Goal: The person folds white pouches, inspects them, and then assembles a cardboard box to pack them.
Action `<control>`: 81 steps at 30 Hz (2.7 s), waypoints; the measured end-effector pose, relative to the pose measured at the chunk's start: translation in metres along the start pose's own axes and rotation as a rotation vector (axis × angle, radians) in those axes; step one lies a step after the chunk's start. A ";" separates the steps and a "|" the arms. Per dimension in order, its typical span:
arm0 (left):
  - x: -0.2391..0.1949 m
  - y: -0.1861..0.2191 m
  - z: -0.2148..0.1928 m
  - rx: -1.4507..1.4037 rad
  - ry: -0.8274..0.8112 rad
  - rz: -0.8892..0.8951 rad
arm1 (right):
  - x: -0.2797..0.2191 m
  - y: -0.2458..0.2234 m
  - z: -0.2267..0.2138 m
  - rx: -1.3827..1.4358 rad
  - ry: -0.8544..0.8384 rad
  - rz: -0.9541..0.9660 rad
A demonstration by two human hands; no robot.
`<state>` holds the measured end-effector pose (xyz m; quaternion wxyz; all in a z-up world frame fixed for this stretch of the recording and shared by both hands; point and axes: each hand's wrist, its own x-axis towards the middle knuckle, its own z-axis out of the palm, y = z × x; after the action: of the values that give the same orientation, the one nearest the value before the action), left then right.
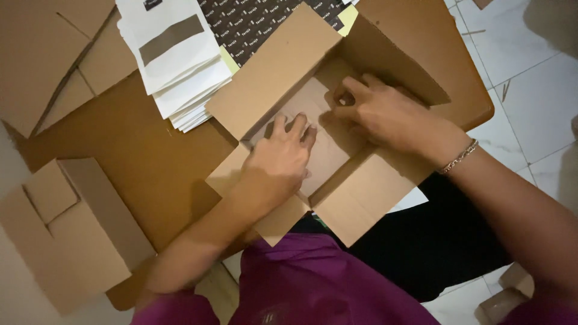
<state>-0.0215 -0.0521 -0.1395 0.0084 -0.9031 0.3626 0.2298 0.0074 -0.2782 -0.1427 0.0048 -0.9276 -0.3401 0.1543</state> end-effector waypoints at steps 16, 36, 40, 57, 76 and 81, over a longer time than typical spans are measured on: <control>0.009 -0.005 -0.006 0.013 0.210 0.040 | 0.009 -0.003 -0.013 -0.007 -0.045 0.045; 0.003 -0.007 -0.001 0.065 0.296 0.049 | -0.007 -0.018 0.013 -0.266 0.116 0.073; 0.007 -0.005 0.006 0.105 0.355 0.028 | 0.001 -0.011 0.006 -0.253 0.136 0.068; -0.002 0.006 0.017 0.406 0.647 -0.145 | 0.002 -0.024 -0.013 -0.160 0.078 0.147; 0.000 0.003 0.034 0.410 0.457 -0.162 | 0.003 0.003 0.030 -0.311 0.164 0.078; 0.001 0.005 0.035 0.489 0.490 -0.146 | 0.004 0.006 0.027 -0.090 0.056 0.014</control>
<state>-0.0380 -0.0500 -0.1707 0.1535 -0.9263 0.3324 -0.0887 0.0062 -0.2834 -0.1706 -0.0287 -0.9331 -0.3401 0.1130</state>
